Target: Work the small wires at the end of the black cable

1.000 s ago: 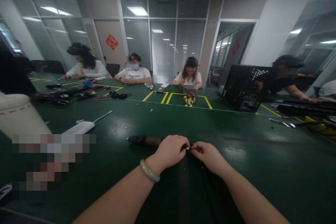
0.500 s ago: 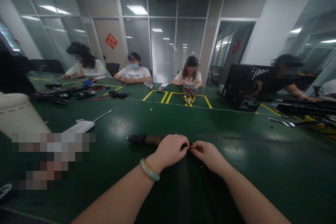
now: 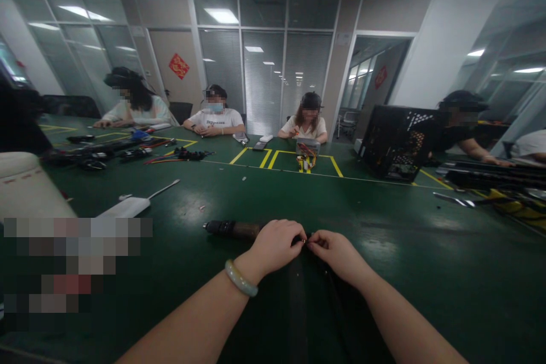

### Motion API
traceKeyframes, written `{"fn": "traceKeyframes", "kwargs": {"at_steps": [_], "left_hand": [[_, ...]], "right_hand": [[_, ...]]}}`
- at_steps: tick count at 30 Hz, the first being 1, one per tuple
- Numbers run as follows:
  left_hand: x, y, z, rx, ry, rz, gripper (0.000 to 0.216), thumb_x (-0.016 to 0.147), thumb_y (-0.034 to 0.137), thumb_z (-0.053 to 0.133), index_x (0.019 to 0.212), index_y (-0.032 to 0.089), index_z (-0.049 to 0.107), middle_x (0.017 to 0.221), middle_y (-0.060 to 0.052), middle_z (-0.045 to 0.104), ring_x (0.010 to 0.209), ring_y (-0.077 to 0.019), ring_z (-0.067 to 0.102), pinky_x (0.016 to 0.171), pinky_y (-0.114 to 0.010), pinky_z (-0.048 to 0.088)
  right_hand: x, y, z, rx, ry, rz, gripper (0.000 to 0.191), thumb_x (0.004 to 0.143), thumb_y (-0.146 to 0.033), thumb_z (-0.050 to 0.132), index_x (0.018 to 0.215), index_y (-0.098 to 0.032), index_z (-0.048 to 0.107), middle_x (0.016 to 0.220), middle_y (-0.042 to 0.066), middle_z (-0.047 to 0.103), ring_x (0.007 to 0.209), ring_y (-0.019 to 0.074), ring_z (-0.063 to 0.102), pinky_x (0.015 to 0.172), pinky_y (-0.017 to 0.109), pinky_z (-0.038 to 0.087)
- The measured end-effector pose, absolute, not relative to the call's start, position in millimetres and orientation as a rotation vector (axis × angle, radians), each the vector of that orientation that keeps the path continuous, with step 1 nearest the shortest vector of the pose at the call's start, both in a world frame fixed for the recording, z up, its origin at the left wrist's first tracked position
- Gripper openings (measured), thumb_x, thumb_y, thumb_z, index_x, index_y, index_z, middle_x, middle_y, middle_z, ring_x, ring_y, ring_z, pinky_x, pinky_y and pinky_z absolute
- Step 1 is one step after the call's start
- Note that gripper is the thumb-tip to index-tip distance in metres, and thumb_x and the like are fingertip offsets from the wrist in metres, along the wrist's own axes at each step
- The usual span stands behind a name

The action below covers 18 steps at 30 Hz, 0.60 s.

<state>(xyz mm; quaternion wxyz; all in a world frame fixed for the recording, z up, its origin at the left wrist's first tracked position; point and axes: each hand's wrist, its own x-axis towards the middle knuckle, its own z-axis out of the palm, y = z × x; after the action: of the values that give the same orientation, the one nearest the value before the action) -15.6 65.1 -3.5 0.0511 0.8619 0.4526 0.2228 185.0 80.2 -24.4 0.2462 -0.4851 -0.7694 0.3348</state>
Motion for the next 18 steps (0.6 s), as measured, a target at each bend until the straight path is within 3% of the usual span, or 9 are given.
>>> {"fn": "traceKeyframes", "kwargs": {"at_steps": [18], "left_hand": [[-14.8,64.1,-0.5,2.627,1.401,0.630,0.011,0.088,0.025,0.056,0.095,0.023,0.065,0.099,0.000,0.067,0.094,-0.0188,0.060,0.086,-0.033,0.043]], "right_hand": [[182.8,77.4,-20.4,-1.322,-2.091,0.919,0.019,0.086,-0.033,0.055,0.088,-0.020,0.069,0.081,0.001,0.070,0.072,0.0169,0.063,0.063,0.024,0.042]]}}
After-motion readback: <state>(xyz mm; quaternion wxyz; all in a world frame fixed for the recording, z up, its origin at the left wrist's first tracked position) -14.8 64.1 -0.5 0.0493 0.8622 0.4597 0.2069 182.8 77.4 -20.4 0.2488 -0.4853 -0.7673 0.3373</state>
